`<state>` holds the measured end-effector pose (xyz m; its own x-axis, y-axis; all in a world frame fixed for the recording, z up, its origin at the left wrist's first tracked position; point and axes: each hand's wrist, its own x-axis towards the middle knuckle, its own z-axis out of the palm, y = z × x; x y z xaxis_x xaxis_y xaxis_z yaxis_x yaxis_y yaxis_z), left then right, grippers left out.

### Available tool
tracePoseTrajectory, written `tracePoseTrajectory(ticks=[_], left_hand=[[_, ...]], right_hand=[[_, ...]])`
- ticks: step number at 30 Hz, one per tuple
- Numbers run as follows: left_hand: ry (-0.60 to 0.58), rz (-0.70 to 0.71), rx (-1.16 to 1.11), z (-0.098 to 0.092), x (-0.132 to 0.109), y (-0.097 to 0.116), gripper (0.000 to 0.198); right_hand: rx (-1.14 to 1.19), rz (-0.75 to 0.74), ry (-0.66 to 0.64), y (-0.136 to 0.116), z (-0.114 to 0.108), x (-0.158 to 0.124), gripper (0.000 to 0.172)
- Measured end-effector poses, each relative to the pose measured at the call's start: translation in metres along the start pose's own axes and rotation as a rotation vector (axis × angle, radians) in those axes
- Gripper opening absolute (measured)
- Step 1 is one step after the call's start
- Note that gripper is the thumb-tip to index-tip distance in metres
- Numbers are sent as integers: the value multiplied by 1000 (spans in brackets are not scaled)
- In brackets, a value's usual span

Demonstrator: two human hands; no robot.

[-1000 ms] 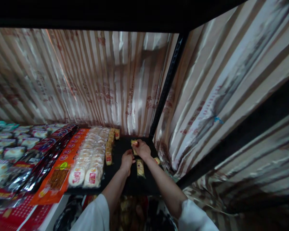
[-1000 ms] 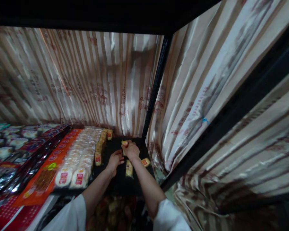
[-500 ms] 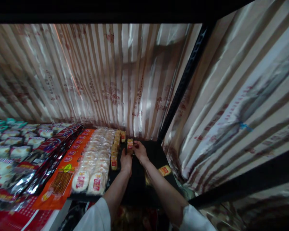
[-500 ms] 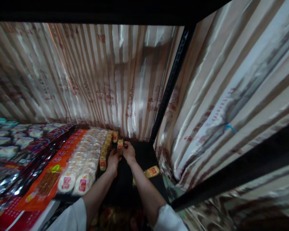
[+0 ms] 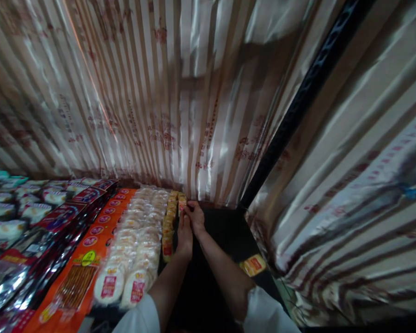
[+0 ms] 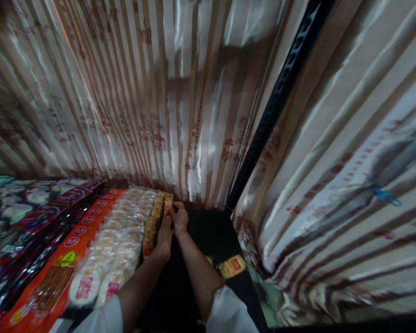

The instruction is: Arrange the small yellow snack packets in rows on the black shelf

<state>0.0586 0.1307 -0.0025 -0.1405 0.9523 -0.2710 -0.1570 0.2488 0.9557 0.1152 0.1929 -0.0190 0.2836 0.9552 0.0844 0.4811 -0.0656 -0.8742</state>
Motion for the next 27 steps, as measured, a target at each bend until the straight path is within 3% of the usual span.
tracePoseTrajectory(ticks=[3, 12, 19, 23, 27], left_hand=[[-12, 7, -7, 1, 4, 2, 46], [105, 22, 15, 6, 11, 1, 36], [128, 11, 31, 1, 16, -1, 38], [94, 8, 41, -2, 9, 1, 38], [65, -38, 36, 0, -12, 0, 40]], right_hand=[[-42, -9, -7, 2, 2, 2, 18], [-92, -79, -6, 14, 7, 6, 19], [-139, -36, -31, 11, 9, 3, 18], [-134, -57, 30, 6, 2, -8, 19], [-127, -69, 53, 6, -23, -29, 20]])
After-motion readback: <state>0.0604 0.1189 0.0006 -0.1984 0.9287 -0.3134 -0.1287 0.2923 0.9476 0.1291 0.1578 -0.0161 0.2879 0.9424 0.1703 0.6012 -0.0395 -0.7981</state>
